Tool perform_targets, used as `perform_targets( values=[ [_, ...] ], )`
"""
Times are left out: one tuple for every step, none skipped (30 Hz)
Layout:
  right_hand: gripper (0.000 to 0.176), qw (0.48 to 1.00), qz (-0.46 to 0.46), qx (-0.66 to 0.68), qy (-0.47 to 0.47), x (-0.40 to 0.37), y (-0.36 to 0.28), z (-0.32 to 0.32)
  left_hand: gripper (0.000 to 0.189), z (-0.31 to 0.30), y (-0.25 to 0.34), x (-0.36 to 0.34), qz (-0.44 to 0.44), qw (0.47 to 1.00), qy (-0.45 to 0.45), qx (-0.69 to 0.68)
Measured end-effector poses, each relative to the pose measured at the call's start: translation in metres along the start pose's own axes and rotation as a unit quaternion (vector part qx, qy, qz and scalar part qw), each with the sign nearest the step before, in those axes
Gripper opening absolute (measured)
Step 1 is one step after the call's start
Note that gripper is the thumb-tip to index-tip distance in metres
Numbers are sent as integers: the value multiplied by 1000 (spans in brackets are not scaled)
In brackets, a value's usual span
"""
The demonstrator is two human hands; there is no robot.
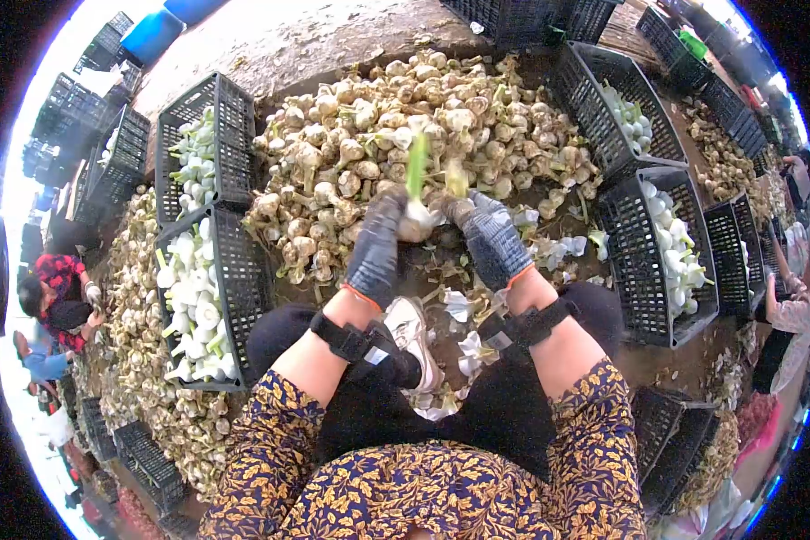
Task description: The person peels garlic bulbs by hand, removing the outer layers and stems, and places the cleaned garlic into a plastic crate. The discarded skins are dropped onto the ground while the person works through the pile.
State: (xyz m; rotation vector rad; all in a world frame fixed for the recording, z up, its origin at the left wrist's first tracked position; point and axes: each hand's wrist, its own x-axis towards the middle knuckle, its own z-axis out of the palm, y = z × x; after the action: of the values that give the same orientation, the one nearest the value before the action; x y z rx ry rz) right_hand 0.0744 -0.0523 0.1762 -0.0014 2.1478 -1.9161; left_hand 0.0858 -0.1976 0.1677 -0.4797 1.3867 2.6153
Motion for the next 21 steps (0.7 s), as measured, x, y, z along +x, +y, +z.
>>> perform_targets(
  values=[
    [24,1000,-12,-17,1,2,2,-5,30,1,0,1,-72,994,22,-83],
    [25,999,-24,-34,1,3,2,-8,30,2,1,1,-72,994,26,-81],
    [20,999,36,37,10,4,-6,-6,30,11,11,-3,-98,983,81,-135],
    [20,998,39,40,9,7,1,-8,30,15,16,-4,-124,965,134,-188],
    [20,995,22,81,45,12,14,-11,31,1,1,10,-66,971,77,-217],
    [20,989,4,122,83,14,22,-14,31,1,5,12,-66,971,80,-215],
    [26,988,56,116,89,13,17,-18,30,3,8,13,-81,969,138,-188],
    [26,987,59,118,87,17,33,-23,28,4,11,12,-96,963,196,-160],
    [29,998,-53,-24,13,20,40,-22,24,8,16,7,-100,965,189,-152],
    [33,970,-164,-166,-60,21,45,-24,24,9,13,8,-101,965,189,-150],
    [38,975,-61,-192,-89,12,51,-29,24,11,7,10,-76,970,171,-158],
    [31,910,-165,-371,-81,5,49,-31,24,13,2,12,-52,973,151,-165],
    [26,891,-228,-388,-66,2,49,-33,27,15,-2,14,-44,976,146,-156],
    [25,866,-289,-404,-50,0,49,-36,27,15,-7,15,-47,976,146,-153],
    [25,868,-287,-402,-48,-3,47,-36,29,16,-9,14,-50,985,122,-108],
    [24,893,-271,-358,25,-7,42,-35,31,14,-10,12,-53,992,97,-62],
    [25,911,-253,-311,100,-11,36,-37,32,6,-9,13,-102,993,50,31],
    [25,911,-250,-312,104,-13,33,-44,32,8,-15,14,-105,993,46,34],
    [25,921,-225,-314,46,-14,29,-54,33,11,-21,15,-79,996,47,3],
    [25,928,-200,-314,-11,-16,25,-62,34,15,-27,16,-53,997,47,-27],
    [25,907,-160,-385,-53,-19,21,-67,35,33,-17,6,-84,994,76,-9]
  ],
)
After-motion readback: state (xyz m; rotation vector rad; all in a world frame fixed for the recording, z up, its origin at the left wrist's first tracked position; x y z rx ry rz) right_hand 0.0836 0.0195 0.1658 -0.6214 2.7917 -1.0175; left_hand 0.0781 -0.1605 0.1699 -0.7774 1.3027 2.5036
